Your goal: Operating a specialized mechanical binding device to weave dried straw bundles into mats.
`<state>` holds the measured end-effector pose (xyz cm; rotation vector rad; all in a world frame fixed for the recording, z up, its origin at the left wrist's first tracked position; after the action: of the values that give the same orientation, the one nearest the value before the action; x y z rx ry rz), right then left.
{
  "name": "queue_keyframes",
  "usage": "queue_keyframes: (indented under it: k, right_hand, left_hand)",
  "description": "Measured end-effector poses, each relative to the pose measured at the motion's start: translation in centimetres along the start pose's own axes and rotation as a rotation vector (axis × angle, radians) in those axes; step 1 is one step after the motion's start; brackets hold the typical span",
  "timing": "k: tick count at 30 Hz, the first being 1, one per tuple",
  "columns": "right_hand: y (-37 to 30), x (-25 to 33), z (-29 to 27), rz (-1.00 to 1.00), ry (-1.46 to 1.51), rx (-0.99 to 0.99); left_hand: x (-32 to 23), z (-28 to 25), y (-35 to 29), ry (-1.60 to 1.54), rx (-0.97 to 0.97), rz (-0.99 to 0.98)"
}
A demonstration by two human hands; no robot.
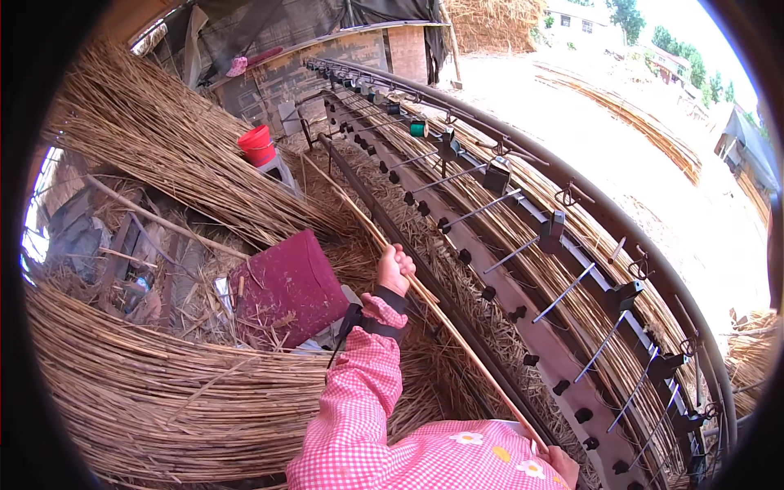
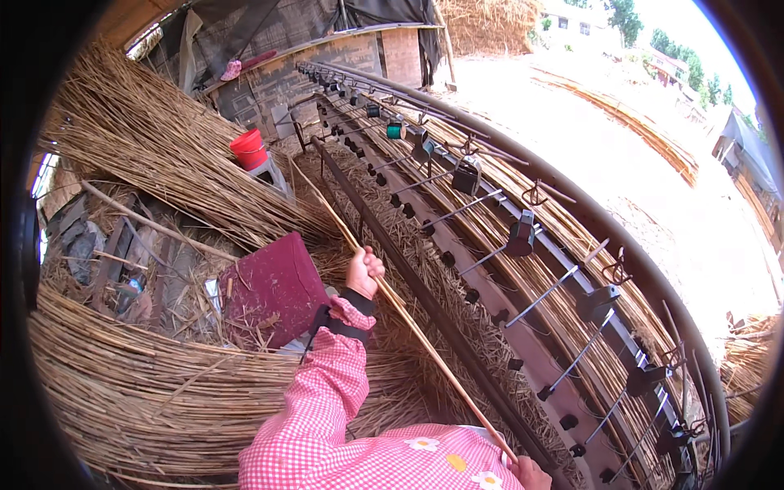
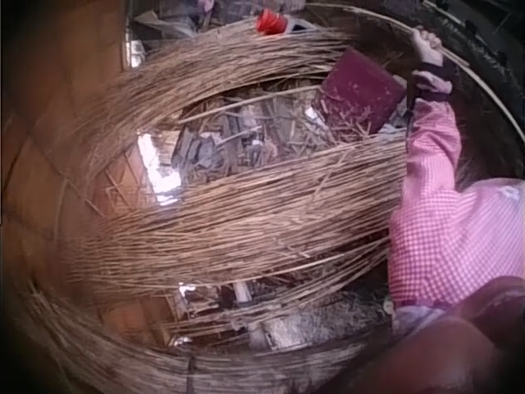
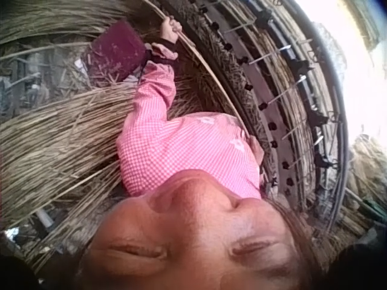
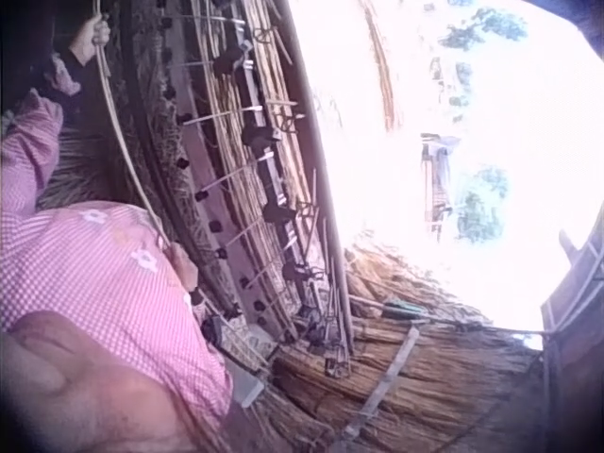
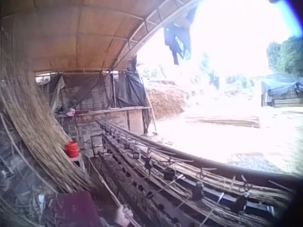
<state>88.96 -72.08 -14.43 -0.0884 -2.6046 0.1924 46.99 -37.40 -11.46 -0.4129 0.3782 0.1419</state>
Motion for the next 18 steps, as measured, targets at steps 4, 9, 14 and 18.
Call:
queue_keyframes:
  k: [4,9,14,18]
  right_hand:
    - [-2.7,-0.7,-1.3,0.068,-0.048,0.034]
    - [-1.9,0.2,-2.6,0.142,-0.080,0.108]
    - [-3.0,3.3,-5.1,0.180,0.055,-0.137]
    - [-4.3,2.8,-4.4,0.196,0.046,-0.202]
  left_hand:
    - [-3.2,4.1,-3.5,-0.022,0.336,0.198]
    - [8.0,-18.4,5.1,0.060,-0.404,-0.264]
    - [-1.1,8.2,-5.3,-0.247,0.453,-0.047]
    - [0.8,7.4,-4.7,-0.038,0.354,-0.004]
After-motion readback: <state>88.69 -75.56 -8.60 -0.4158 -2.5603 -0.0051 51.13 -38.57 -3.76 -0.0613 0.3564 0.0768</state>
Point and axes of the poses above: each hand's wrist, its own y-axis towards the middle knuckle, its own z-axis out of the palm, x = y × z, the point moved 7 cm from there along y, towards the middle knuckle, and after that the axes turned 10 degrees about -x, right-handed, at the moved point
